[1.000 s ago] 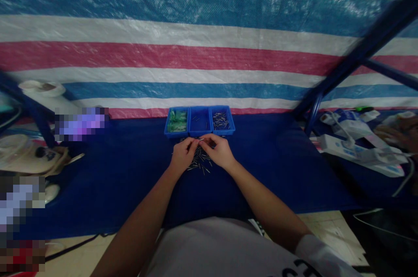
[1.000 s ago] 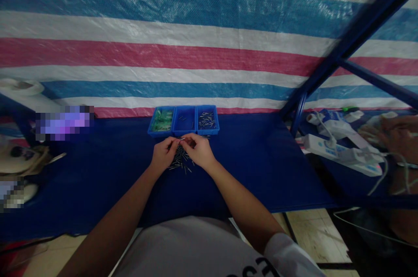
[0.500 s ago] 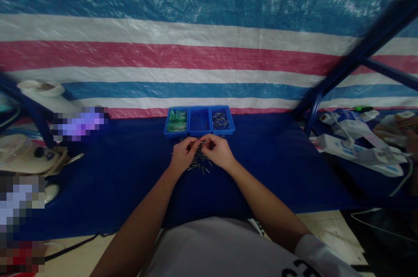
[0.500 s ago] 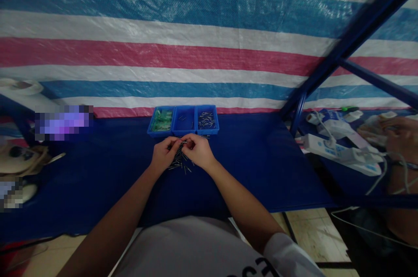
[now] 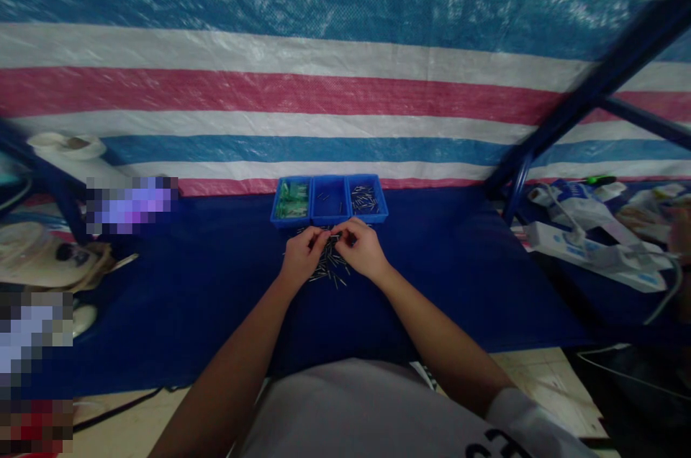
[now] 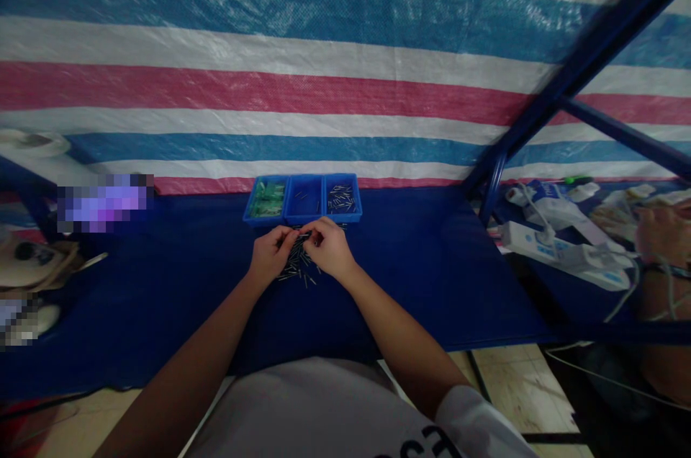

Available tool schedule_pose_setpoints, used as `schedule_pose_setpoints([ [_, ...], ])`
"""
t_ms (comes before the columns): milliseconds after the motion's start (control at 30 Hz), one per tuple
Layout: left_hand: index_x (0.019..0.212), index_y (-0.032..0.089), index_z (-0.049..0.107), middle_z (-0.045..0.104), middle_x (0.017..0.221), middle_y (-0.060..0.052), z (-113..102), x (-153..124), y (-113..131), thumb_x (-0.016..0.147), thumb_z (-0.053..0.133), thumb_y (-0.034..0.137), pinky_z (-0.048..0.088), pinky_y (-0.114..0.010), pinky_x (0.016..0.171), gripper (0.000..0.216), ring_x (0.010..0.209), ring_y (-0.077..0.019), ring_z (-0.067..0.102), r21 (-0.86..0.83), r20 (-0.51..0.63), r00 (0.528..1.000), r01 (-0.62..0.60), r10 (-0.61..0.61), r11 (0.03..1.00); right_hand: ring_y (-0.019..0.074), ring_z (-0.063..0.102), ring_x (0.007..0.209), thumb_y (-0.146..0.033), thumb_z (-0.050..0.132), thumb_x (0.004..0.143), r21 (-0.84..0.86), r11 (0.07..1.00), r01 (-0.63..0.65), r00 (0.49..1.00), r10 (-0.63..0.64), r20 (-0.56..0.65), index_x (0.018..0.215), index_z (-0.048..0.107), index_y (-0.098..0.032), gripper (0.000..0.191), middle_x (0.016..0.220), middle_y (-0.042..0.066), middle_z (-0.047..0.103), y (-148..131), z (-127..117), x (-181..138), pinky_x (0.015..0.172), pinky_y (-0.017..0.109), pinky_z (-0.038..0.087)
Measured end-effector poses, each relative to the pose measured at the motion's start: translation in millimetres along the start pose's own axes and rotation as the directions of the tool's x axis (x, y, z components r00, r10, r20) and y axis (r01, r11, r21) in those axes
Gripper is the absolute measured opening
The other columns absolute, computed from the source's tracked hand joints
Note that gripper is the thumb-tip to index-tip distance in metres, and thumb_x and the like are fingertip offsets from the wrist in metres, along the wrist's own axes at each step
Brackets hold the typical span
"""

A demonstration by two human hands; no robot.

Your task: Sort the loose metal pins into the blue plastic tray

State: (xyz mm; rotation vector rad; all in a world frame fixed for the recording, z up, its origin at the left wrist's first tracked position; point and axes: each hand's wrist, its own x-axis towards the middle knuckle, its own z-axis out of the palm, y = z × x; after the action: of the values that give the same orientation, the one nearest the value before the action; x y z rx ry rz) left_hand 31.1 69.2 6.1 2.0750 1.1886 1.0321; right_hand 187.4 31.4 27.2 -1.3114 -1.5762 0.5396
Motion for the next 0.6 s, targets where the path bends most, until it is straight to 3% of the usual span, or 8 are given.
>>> schedule_pose_setpoints([
  [367, 0.073, 0.017, 0.060, 0.056, 0.057, 0.004, -1.6, 0.8, -0.9, 0.090, 0.045, 0.040, 0.037, -0.021, 0.053, 0.033, 0.050, -0.0089, 0.048, 0.035, -0.022, 1.000, -0.005, 0.006, 0.999, 0.0142, 0.059, 0.068, -0.021, 0.059, 0.082, 0.045, 0.999, 0.000, 1.000, -0.001, 0.013, 0.085, 0.068, -0.019, 0.009, 0.081, 0.004, 0.064, 1.6, 0.8, 0.1, 0.060, 0.026, 0.048],
  [600, 0.088, 0.018, 0.065, 0.059, 0.062, 0.003, -1.1, -0.1, 2.6, 0.088, 0.050, 0.038, 0.040, -0.021, 0.055, 0.025, 0.054, -0.0095, 0.052, -0.027, -0.017, 1.000, 0.004, -0.004, 1.000, 0.0153, 0.062, 0.070, -0.024, 0.057, 0.084, 0.015, 0.999, -0.041, 0.999, 0.041, 0.008, 0.089, 0.067, -0.019, 0.012, 0.082, 0.004, 0.068, 8.8, 4.8, -0.6, 0.062, 0.026, 0.047],
])
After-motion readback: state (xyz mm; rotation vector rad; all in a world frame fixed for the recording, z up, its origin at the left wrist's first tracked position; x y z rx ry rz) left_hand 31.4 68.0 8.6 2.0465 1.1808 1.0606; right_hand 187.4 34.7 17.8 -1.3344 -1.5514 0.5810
